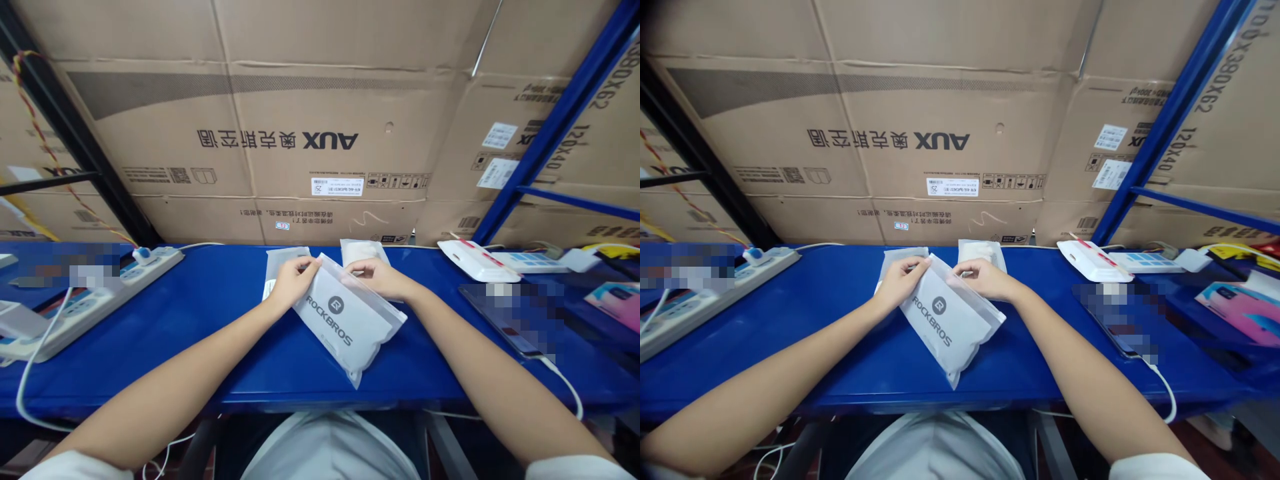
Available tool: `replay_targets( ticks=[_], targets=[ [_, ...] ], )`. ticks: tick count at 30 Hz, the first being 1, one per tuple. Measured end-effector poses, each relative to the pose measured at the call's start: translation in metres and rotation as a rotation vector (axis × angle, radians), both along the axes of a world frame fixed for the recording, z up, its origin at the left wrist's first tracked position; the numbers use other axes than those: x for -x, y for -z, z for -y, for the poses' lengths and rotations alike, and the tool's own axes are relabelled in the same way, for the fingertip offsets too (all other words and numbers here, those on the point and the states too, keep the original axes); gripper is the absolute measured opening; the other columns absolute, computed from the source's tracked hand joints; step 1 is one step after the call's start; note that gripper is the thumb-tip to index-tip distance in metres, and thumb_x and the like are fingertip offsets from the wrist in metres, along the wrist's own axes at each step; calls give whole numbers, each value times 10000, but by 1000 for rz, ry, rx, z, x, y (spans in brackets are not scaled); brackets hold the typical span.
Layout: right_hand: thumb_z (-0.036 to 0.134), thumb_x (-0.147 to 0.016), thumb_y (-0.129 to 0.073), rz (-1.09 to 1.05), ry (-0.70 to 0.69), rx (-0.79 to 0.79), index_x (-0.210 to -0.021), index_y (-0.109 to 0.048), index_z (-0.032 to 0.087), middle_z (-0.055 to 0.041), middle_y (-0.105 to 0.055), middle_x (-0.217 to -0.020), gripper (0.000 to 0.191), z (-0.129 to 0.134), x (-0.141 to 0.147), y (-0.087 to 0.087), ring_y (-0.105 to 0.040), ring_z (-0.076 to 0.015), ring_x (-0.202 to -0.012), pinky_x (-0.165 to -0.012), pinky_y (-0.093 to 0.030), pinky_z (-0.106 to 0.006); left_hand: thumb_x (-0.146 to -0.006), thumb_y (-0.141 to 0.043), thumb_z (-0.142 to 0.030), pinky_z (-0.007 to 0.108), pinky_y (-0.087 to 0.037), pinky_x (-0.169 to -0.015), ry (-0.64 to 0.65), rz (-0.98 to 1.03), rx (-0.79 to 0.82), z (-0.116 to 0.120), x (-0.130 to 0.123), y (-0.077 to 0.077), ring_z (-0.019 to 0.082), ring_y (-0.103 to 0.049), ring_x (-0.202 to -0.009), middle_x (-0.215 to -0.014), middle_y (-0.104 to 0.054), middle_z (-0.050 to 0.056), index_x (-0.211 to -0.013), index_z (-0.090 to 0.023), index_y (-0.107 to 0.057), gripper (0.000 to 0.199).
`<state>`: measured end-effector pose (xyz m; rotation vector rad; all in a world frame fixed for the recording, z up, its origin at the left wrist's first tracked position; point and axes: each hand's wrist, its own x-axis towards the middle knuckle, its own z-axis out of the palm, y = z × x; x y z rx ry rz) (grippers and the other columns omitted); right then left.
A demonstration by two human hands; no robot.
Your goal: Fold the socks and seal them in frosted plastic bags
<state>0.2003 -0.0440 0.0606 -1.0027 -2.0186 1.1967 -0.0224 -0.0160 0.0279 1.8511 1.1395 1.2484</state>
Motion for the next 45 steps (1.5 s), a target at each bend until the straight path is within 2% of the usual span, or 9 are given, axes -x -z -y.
replay_targets(
  ticks=[5, 9, 15, 19, 23, 28, 33, 39, 45],
  targets=[
    [336, -756, -680, 172, 71, -101, -732, -663, 165, -31, -677, -755, 174, 4, 7, 7, -600, -185, -693, -579, -445, -271, -903, -519, -439, 291, -449, -647, 76, -191, -134, 16, -6, -3, 203, -634, -723, -777, -729, 42, -747, -204, -724, 349],
    [219, -757, -602, 215, 144, -226, -700, -633, 177, -25, -681, -753, 77, 10, 16, 9, -616, -195, -699, -589, -445, -279, -927, -491, -417, 292, -441, -642, 87, -249, -217, 22, -7, -6, 183, -610, -677, -736, -701, 41, -758, -208, -727, 357],
    [180, -767, -596, 133, -76, -217, -887, -711, 208, -34, -716, -931, 169, 16, 22, 5, -658, -246, -859, -705, -510, -314, -923, -503, -409, 294, -437, -626, 50, -212, -247, 23, -8, -4, 181, -603, -670, -725, -686, 39, -735, -205, -711, 346],
    [223, -773, -633, 48, -26, -221, -911, -720, 210, -42, -715, -985, 164, 9, 20, 7, -663, -260, -914, -769, -526, -330, -928, -493, -458, 288, -451, -635, -24, -115, -162, 18, -6, -6, 182, -616, -683, -731, -693, 31, -794, -200, -719, 369],
    [361, -732, -712, -128, 210, -263, -902, -720, 198, -59, -719, -996, 236, 0, 14, 10, -663, -287, -963, -834, -534, -390, -930, -476, -500, 277, -496, -723, -113, 184, -67, 10, -2, -11, 191, -649, -852, -921, -716, 50, -1034, -202, -696, 384],
    [495, -702, -743, -249, 401, -288, -1017, -705, 198, -91, -725, -1017, 434, -3, 14, 9, -667, -296, -961, -836, -544, -433, -840, -546, -651, 272, -493, -589, 42, 274, 218, 11, -7, -9, 179, -625, -694, -792, -694, 51, -883, -169, -684, 504],
    [479, -670, -783, -231, 368, -215, -994, -723, 204, -85, -741, -992, 429, -3, 18, 11, -675, -302, -969, -884, -533, -469, -749, -684, -631, 254, -488, -584, 79, 320, 219, 15, -13, -3, 172, -631, -693, -776, -695, 29, -850, -173, -677, 468],
    [435, -685, -813, -589, 473, -102, -988, -718, 207, -50, -740, -1060, 390, -5, 24, 16, -657, -261, -1071, -982, -504, -417, -708, -789, -488, 286, -545, -606, -2, 695, 413, 2, -5, -2, 198, -685, -680, -782, -729, 56, -885, -156, -678, 393],
    [404, -744, -787, -1166, 585, -51, -1111, -645, 263, -9, -736, -1093, 418, -16, 11, -2, -655, -206, -1120, -956, -552, -354, -827, -702, -246, 315, -594, -710, -112, 882, 510, -17, 3, -3, 198, -715, -725, -845, -751, 103, -891, -107, -686, 154]
  ],
)
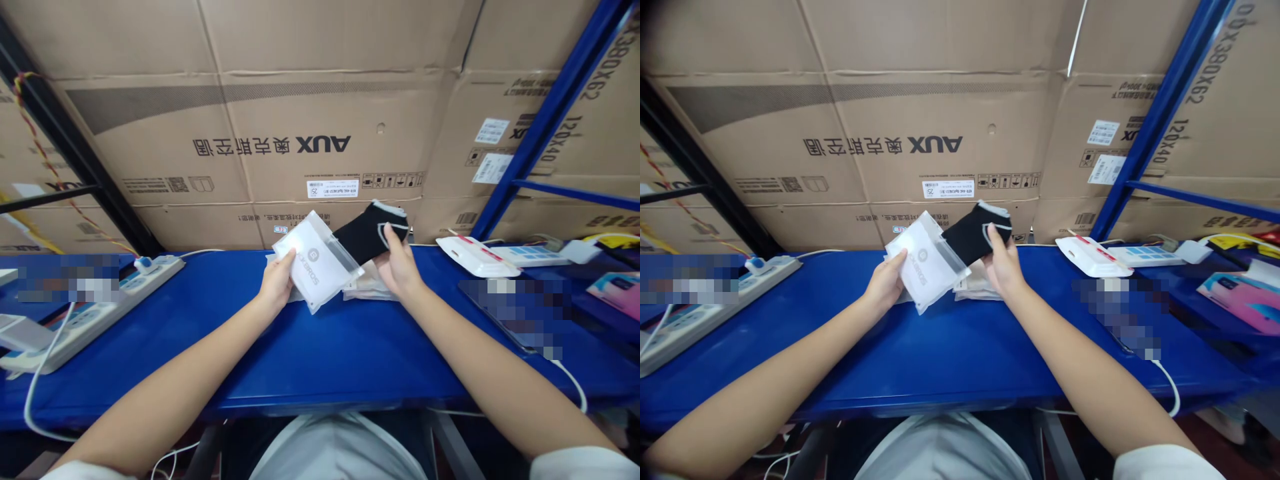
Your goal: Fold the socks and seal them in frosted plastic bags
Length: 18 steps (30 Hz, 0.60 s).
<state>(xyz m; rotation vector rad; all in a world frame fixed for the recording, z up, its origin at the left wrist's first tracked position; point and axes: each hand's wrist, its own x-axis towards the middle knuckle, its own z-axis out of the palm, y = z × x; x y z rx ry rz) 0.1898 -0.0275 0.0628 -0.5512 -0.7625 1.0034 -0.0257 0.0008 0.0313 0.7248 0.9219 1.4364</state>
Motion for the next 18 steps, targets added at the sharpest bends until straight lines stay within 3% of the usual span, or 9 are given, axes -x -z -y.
replay_targets(
  ticks=[3, 6, 8, 11, 12, 14, 18],
  targets=[
    [390, -820, -716, -128, 105, 14, -1107, -642, 244, -18, -731, -1114, 331, -13, -27, -9, -670, -190, -1093, -914, -577, -343, -836, -687, -223, 327, -600, -756, 30, -22, -6, -3, 0, 1, 201, -721, -754, -890, -755, 114, -919, -104, -692, 144],
    [369, -874, -644, -118, 206, 174, -1084, -651, 212, -36, -749, -1025, 263, -27, -63, -10, -713, -195, -961, -818, -611, -343, -827, -666, -212, 362, -600, -786, 53, -74, 20, -3, 0, -1, 224, -724, -771, -886, -753, 120, -928, -113, -686, 142],
    [329, -866, -642, 75, 202, 373, -1028, -660, 167, -70, -754, -907, 230, -34, -86, -3, -728, -213, -829, -730, -619, -350, -799, -617, -151, 371, -602, -770, 94, -119, 69, -4, 3, -5, 233, -723, -760, -857, -749, 112, -925, -120, -676, 143],
    [335, -859, -636, 591, 153, 662, -981, -658, 138, -107, -742, -843, 234, -39, -114, 12, -722, -234, -745, -673, -605, -363, -659, -530, -51, 368, -605, -707, 248, -212, 137, -6, 8, -10, 239, -716, -715, -804, -735, 97, -882, -121, -653, 265],
    [321, -833, -666, 790, 175, 718, -1008, -649, 134, -113, -740, -872, 256, -40, -120, 18, -723, -241, -782, -705, -600, -365, -605, -510, -40, 366, -604, -685, 299, -252, 146, -8, 10, -11, 240, -712, -701, -783, -727, 90, -860, -123, -643, 299],
    [238, -723, -763, 923, 247, 780, -1114, -607, 120, -150, -721, -1006, 437, -42, -129, 27, -700, -289, -940, -823, -570, -416, -536, -488, -44, 367, -601, -660, 340, -387, 134, -12, 14, -12, 247, -709, -699, -763, -715, 80, -828, -133, -627, 335],
    [271, -735, -744, 1336, 508, 745, -1303, -491, 121, -218, -538, -1339, 639, -45, -132, 32, -510, -351, -1273, -1046, -423, -470, -534, -522, -75, 398, -587, -656, 141, -812, 73, -27, 30, -13, 305, -716, -781, -828, -711, 93, -930, -152, -621, 416]
  ],
)
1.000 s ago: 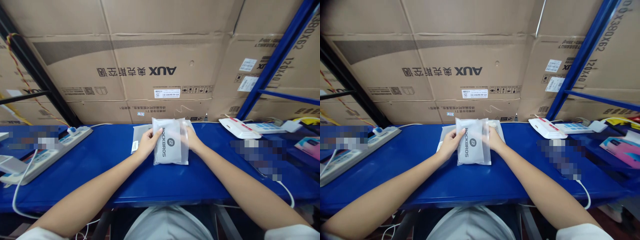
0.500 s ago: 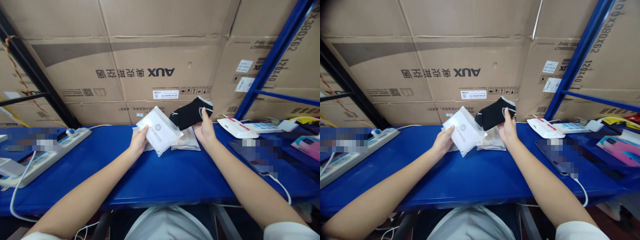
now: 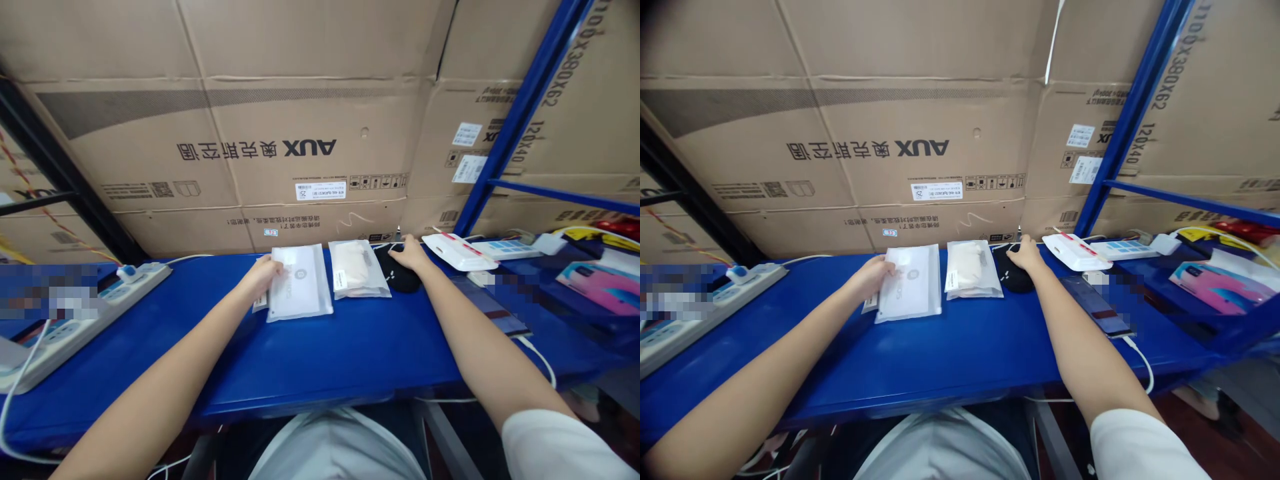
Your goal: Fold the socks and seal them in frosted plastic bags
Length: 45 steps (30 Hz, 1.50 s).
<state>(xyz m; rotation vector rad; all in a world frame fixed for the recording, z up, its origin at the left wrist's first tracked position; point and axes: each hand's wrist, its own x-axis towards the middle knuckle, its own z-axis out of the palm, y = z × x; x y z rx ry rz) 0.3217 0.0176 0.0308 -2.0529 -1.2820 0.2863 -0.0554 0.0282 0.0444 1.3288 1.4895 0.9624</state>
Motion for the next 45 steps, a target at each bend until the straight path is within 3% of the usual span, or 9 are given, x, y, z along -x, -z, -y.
replay_targets(
  ticks=[6, 10, 14, 18, 20, 23, 28, 39, 45],
  targets=[
    [437, -882, -547, 408, -197, 240, -1433, -387, 101, -262, -414, -1453, 665, -3, 22, 6, -411, -400, -1356, -1093, -364, -502, -594, -647, -100, 503, -497, -922, -191, -406, -140, -20, 47, -7, 419, -560, -1202, -1300, -582, 227, -1432, -127, -359, 887],
    [385, -890, -529, 446, -241, 424, -1527, -251, 130, -242, -232, -1587, 741, -6, 24, 18, -239, -415, -1455, -1117, -286, -599, -744, -605, -207, 560, -426, -997, -253, -900, -206, -21, 61, -4, 445, -417, -1332, -1476, -400, 264, -1512, -101, -269, 844],
    [330, -929, -451, 457, -248, 411, -1544, -210, 122, -221, -192, -1607, 692, -4, 7, 17, -212, -366, -1476, -1132, -276, -578, -904, -385, -269, 503, -349, -1092, -12, -1018, -393, -25, 54, 11, 342, -369, -1392, -1533, -403, 117, -1453, -202, -443, 556],
    [249, -890, -512, 493, -243, 302, -1465, -392, 139, -207, -296, -1572, 598, 1, -2, 8, -253, -381, -1454, -1133, -226, -628, -968, -249, -446, 407, -244, -1166, 227, -961, -355, -35, 51, 27, 259, -329, -1440, -1548, -399, 74, -1487, -183, -411, 604],
    [216, -852, -568, 427, -268, 137, -1299, -571, 132, -208, -415, -1499, 455, 1, 4, 3, -332, -381, -1415, -1148, -236, -579, -956, -245, -515, 443, -239, -1161, 191, -955, -262, -40, 56, 33, 289, -301, -1453, -1565, -357, 89, -1503, -195, -388, 649],
    [314, -851, -622, 193, -346, -26, -929, -695, 157, -177, -676, -1146, 190, -1, 21, 2, -612, -321, -1133, -994, -470, -421, -917, -302, -584, 612, -208, -1118, 55, -977, -154, -49, 71, 39, 412, -275, -1440, -1566, -325, 156, -1496, -206, -407, 699],
    [460, -635, -840, -364, -463, 130, -669, -580, 202, -49, -629, -595, 368, 1, 52, 11, -606, -200, -538, -452, -491, -292, -790, -425, -740, 771, -77, -1043, -154, -985, -83, -57, 97, 43, 536, -218, -1411, -1552, -332, 211, -1439, -225, -493, 831],
    [495, -716, -763, -296, -633, -34, -775, -555, 206, -23, -664, -790, 362, 19, 111, 26, -618, -189, -740, -577, -461, -257, -768, -497, -692, 826, -23, -986, -259, -975, -19, -57, 99, 42, 592, -143, -1400, -1587, -287, 164, -1403, -325, -536, 735],
    [467, -704, -800, -787, -679, 94, -813, -522, 206, -21, -686, -773, 397, 28, 126, 21, -655, -181, -699, -578, -514, -275, -859, -392, -639, 761, -12, -1057, -181, -948, -64, -52, 98, 43, 539, -113, -1433, -1605, -272, 100, -1448, -347, -477, 663]
  ],
)
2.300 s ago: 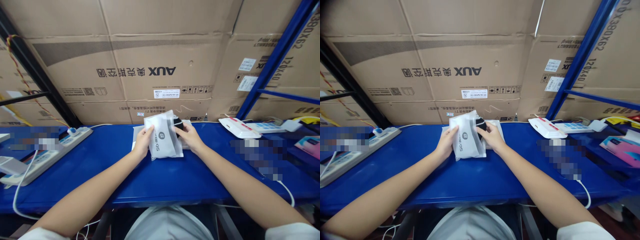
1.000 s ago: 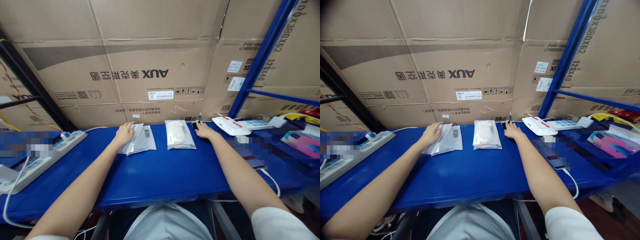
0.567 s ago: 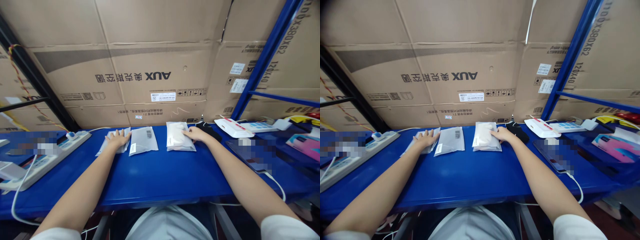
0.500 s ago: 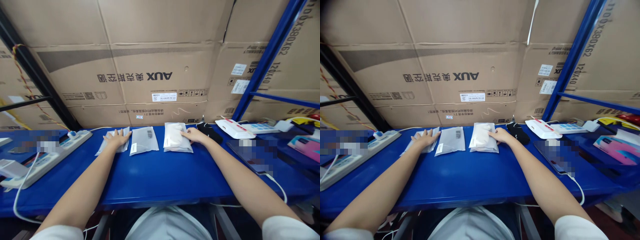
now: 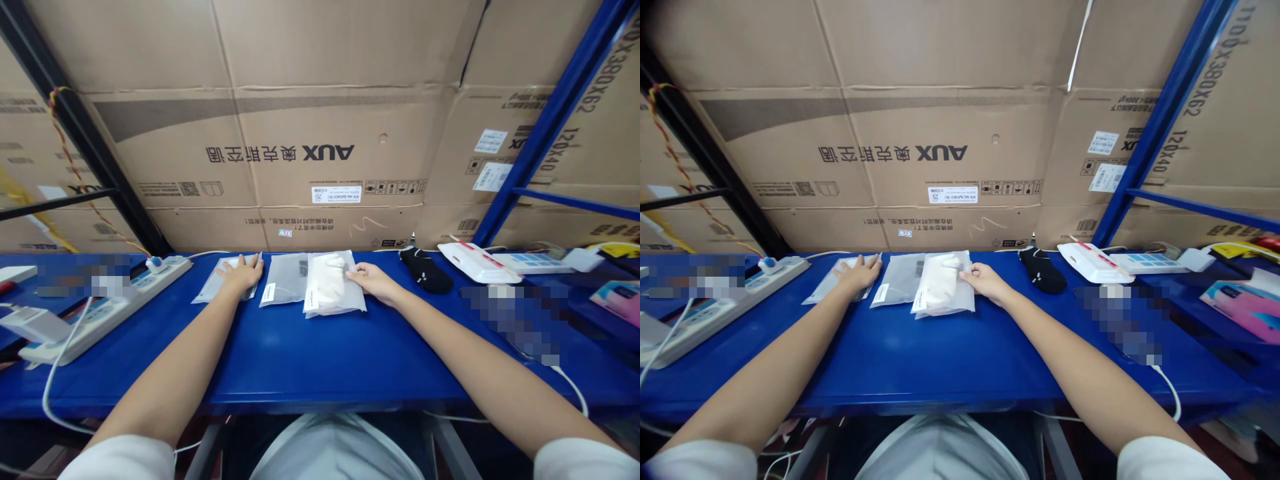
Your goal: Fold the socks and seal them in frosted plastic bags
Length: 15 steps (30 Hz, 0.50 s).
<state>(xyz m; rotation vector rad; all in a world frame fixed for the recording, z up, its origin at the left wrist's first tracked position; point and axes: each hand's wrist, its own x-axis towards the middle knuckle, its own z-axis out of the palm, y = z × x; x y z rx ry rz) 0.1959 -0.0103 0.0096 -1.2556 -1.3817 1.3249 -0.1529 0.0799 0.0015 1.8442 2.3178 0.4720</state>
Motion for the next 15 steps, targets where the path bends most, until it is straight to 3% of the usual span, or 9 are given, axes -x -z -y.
replay_targets(
  ticks=[5, 7, 9, 12, 15],
  targets=[
    [448, -676, -816, -89, 15, -89, -840, -543, 211, -5, -689, -777, 397, 3, 5, -7, -640, -151, -645, -536, -489, -243, -950, -339, -435, 638, -137, -1138, 88, 17, -337, 13, -17, -21, 423, -275, -1426, -1538, -400, 135, -1360, -208, -587, 531],
    [466, -663, -818, -144, -46, -127, -883, -554, 216, 1, -689, -804, 424, 7, 5, -14, -631, -139, -643, -543, -485, -235, -947, -367, -387, 513, -242, -1151, 200, 143, -473, 19, -33, -33, 343, -404, -1368, -1433, -533, 136, -1274, -175, -645, 478],
    [478, -659, -817, -177, -146, -138, -909, -563, 215, 9, -681, -815, 443, 12, 4, -20, -609, -120, -627, -546, -469, -223, -929, -427, -424, 404, -353, -1100, 347, 396, -518, 28, -52, -43, 292, -527, -1263, -1289, -650, 116, -1178, -169, -692, 444],
    [480, -670, -808, -142, -295, -143, -902, -590, 196, 15, -655, -787, 427, 22, 7, -26, -551, -95, -585, -515, -397, -204, -886, -504, -534, 333, -479, -931, 564, 779, -341, 48, -82, -51, 259, -654, -1042, -1072, -739, 92, -1039, -169, -732, 456],
    [484, -714, -768, -38, -353, -176, -818, -612, 176, 36, -579, -673, 361, 29, 12, -28, -478, -89, -556, -510, -327, -212, -761, -682, -548, 275, -504, -694, 718, 867, -96, 71, -106, -49, 210, -671, -772, -859, -746, 74, -870, -159, -741, 408]
  ],
)
